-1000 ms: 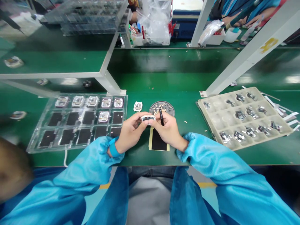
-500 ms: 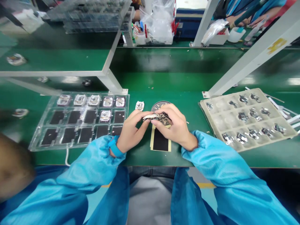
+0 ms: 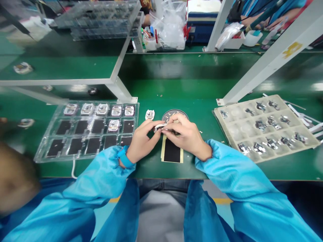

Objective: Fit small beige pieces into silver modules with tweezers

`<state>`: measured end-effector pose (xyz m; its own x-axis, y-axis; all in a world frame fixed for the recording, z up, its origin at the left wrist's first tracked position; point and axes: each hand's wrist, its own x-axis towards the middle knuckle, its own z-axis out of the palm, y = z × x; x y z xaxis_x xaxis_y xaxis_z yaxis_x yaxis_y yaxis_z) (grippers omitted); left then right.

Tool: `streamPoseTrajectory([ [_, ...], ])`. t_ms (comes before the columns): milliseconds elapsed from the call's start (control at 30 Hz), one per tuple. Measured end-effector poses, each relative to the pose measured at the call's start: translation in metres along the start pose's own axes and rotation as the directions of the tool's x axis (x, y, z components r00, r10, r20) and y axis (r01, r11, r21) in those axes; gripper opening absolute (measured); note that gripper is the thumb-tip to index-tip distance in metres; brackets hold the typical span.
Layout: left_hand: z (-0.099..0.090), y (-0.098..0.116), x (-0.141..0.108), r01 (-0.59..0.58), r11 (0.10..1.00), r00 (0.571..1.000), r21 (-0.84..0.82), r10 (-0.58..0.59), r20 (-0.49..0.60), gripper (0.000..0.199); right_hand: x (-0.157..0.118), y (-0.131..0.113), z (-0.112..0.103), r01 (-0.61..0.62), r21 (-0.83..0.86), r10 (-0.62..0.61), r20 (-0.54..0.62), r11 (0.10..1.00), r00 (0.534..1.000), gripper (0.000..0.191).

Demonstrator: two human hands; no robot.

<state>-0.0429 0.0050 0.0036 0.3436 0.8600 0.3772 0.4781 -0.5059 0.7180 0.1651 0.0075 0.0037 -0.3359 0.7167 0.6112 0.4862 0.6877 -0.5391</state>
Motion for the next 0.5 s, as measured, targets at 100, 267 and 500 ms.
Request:
streamPoseTrajectory([
  [100, 0.0019, -0.0002, -0.0001, -0.004, 1.0, 1.0, 0.008, 0.004, -0.001, 0.028, 0.0003, -0.0005, -0.0013, -0.015, 0.014, 0.015, -0.002, 1.0, 1.0, 0.014],
  [267, 0.005, -0.0009, 0.0005, -0.002, 1.0, 1.0, 0.007, 0.002, -0.009, 0.026, -0.0002, 0.0001, -0.0007, -0.051, 0.003, 0.051, -0.006, 0.999, 0.999, 0.01],
  [500, 0.0079, -0.0018, 0.0006, 0.022, 1.0, 1.0, 0.009, -0.022, 0.001, 0.028, -0.0024, 0.0009, -0.0012, -0.065, -0.064, 0.07, 0.083, 0.996, 0.994, 0.009],
])
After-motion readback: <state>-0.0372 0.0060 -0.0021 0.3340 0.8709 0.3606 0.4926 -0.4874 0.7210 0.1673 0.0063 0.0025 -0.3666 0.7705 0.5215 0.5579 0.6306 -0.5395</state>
